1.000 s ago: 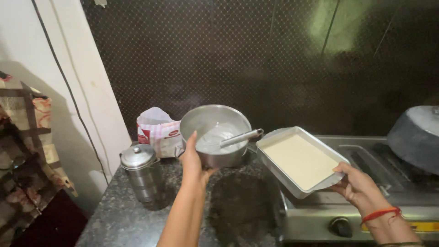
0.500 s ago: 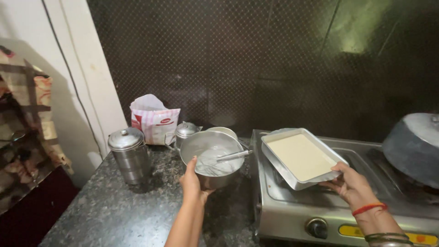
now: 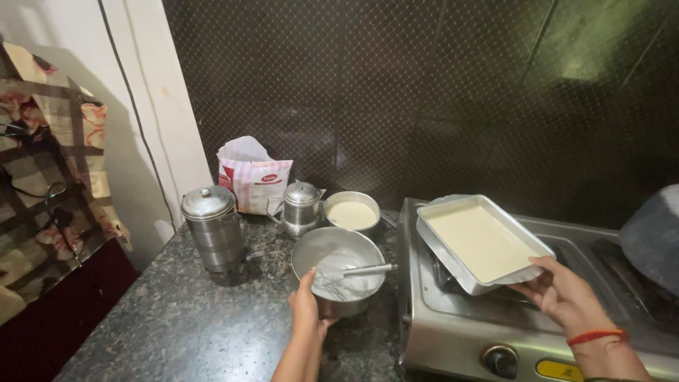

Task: The person whisks a liquid in a bowl and pours it into a rectangular pan, then places the pan onto a gas stove.

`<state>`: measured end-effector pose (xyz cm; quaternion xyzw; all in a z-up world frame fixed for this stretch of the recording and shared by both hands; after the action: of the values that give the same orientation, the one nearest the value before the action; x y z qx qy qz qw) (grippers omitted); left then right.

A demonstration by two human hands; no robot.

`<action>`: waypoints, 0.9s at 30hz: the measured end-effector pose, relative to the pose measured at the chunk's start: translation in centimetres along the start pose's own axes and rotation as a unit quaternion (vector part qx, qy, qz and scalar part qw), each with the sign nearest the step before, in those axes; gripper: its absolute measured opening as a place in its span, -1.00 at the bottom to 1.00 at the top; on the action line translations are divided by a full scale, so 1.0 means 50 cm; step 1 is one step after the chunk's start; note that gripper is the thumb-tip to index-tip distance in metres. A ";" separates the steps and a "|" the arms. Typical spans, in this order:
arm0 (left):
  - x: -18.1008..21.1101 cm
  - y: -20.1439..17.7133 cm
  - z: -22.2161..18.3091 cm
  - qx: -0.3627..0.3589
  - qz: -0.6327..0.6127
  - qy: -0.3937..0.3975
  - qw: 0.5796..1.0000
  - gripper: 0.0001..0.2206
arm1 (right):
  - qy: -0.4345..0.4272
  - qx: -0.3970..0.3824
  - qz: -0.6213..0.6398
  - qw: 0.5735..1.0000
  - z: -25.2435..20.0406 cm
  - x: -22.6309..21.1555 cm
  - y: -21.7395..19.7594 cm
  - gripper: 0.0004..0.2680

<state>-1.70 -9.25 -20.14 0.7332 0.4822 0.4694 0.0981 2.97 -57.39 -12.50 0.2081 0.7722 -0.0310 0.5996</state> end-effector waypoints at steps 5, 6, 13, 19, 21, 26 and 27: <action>-0.035 -0.022 0.037 0.008 0.027 -0.012 1.000 -0.35 | 0.012 0.014 -0.019 1.000 0.000 -0.022 0.005 -0.69; -0.041 -0.028 0.048 0.003 0.032 -0.021 0.999 -0.36 | 0.019 0.031 -0.034 0.999 -0.007 -0.029 0.010 -0.68; -0.057 -0.026 0.105 0.024 0.046 -0.012 0.999 -0.32 | 0.011 0.023 -0.119 0.993 -0.047 -0.065 0.037 -0.68; -0.038 -0.026 0.136 0.141 0.311 0.183 0.922 -0.19 | -0.045 0.033 -0.163 0.985 -0.028 -0.069 0.021 -0.71; -0.007 0.012 0.061 0.155 0.371 0.203 0.893 -0.14 | -0.087 0.025 -0.192 0.977 0.009 -0.062 0.002 -0.62; 0.023 0.087 -0.005 0.128 0.388 0.381 0.830 -0.07 | -0.303 0.240 -0.474 0.791 0.002 -0.092 0.004 -0.42; 0.035 0.112 -0.030 0.105 0.392 0.445 0.798 -0.10 | -0.331 0.258 -0.484 0.768 -0.032 -0.109 0.025 -0.40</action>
<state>0.76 -11.18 -14.96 0.5755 0.1905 0.6889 -0.3975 3.03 -57.35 -6.69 -0.0691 0.4873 -0.5819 0.6474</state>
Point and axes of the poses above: each hand's wrist, its own z-axis towards the middle knuckle, its own y-axis out of the palm, x = y × z, the point moved 2 cm from there along z, towards the middle knuckle, and after that the axes turned 6 degrees about -z, right-handed, at the moved point
